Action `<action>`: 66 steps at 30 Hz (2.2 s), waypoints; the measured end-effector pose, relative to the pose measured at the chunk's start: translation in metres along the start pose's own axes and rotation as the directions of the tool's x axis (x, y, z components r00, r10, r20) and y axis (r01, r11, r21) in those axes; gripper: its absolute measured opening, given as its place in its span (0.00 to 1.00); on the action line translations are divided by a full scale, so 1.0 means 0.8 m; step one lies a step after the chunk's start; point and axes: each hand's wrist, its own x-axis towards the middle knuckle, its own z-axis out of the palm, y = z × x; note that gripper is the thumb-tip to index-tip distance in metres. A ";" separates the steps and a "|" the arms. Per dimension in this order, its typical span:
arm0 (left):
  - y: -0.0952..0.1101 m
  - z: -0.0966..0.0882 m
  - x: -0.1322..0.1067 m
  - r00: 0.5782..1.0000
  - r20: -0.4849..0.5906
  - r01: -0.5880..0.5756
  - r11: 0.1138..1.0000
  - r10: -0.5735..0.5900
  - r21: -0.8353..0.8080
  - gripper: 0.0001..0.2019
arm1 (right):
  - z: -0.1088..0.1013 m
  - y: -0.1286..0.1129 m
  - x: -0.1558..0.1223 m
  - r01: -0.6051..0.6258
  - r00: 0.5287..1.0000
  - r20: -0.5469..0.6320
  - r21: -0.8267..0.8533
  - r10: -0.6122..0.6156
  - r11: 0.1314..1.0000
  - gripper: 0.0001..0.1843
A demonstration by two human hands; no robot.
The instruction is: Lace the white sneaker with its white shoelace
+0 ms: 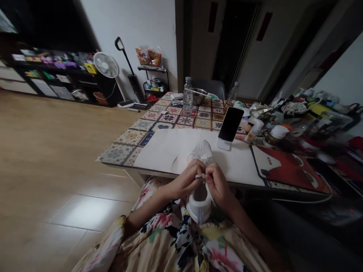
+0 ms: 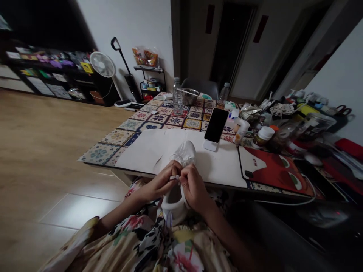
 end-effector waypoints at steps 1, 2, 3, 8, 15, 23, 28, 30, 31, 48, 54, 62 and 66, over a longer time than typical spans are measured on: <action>-0.002 0.002 -0.002 1.000 -0.013 -0.003 1.000 0.003 0.003 0.14 | 0.000 0.001 -0.001 0.000 1.000 0.011 0.027 0.000 1.000 0.10; -0.003 0.005 -0.005 1.000 -0.022 -0.007 1.000 0.007 0.002 0.14 | -0.001 0.002 -0.001 0.001 1.000 0.029 0.057 -0.003 0.998 0.12; -0.003 0.006 -0.008 1.000 -0.026 -0.011 1.000 0.011 -0.005 0.15 | -0.004 0.002 -0.002 0.001 0.999 0.047 0.083 -0.005 0.997 0.14; -0.003 0.003 -0.019 0.998 0.002 0.063 0.985 -0.063 -0.158 0.21 | -0.028 0.004 -0.002 -0.087 0.976 0.214 0.214 0.040 0.973 0.23; -0.007 -0.016 -0.025 0.947 -0.244 0.008 0.770 -0.211 -0.638 0.26 | -0.052 0.013 0.000 -0.201 0.978 0.052 0.509 0.204 0.837 0.34; 0.031 -0.043 -0.016 0.764 -0.573 -0.273 0.656 -0.297 -0.704 0.30 | -0.098 0.018 0.010 -0.083 0.843 -0.376 0.616 0.385 0.783 0.20; 0.051 -0.029 -0.017 0.984 -0.155 -0.028 0.786 -0.087 -0.617 0.21 | -0.062 0.001 -0.002 -0.193 0.787 -0.444 0.483 0.429 0.854 0.13; 0.058 -0.020 -0.011 0.986 0.036 0.161 0.868 -0.163 -0.471 0.15 | -0.048 -0.012 -0.011 -0.243 0.837 -0.415 0.303 0.357 0.922 0.09; 0.061 -0.015 -0.007 0.970 0.076 0.240 0.877 -0.229 -0.417 0.11 | -0.044 -0.018 -0.014 -0.238 0.877 -0.375 0.204 0.301 0.949 0.06; 0.061 0.009 -0.005 0.983 -0.080 0.143 0.965 -0.164 -0.218 0.04 | -0.043 -0.047 -0.017 0.059 0.984 -0.163 -0.083 -0.072 0.995 0.07; 0.064 0.009 -0.007 0.988 -0.069 0.123 0.977 -0.137 -0.177 0.04 | -0.026 -0.044 -0.018 -0.139 0.910 -0.360 0.204 0.206 0.969 0.19; 0.060 0.007 -0.006 0.963 -0.270 -0.032 0.995 0.007 -0.090 0.07 | -0.044 -0.044 -0.006 0.072 0.996 0.067 -0.085 -0.066 0.994 0.14; 0.063 0.006 -0.004 0.969 -0.242 0.022 0.997 -0.038 -0.068 0.04 | -0.045 -0.045 -0.003 0.087 0.996 0.041 -0.103 -0.083 0.991 0.10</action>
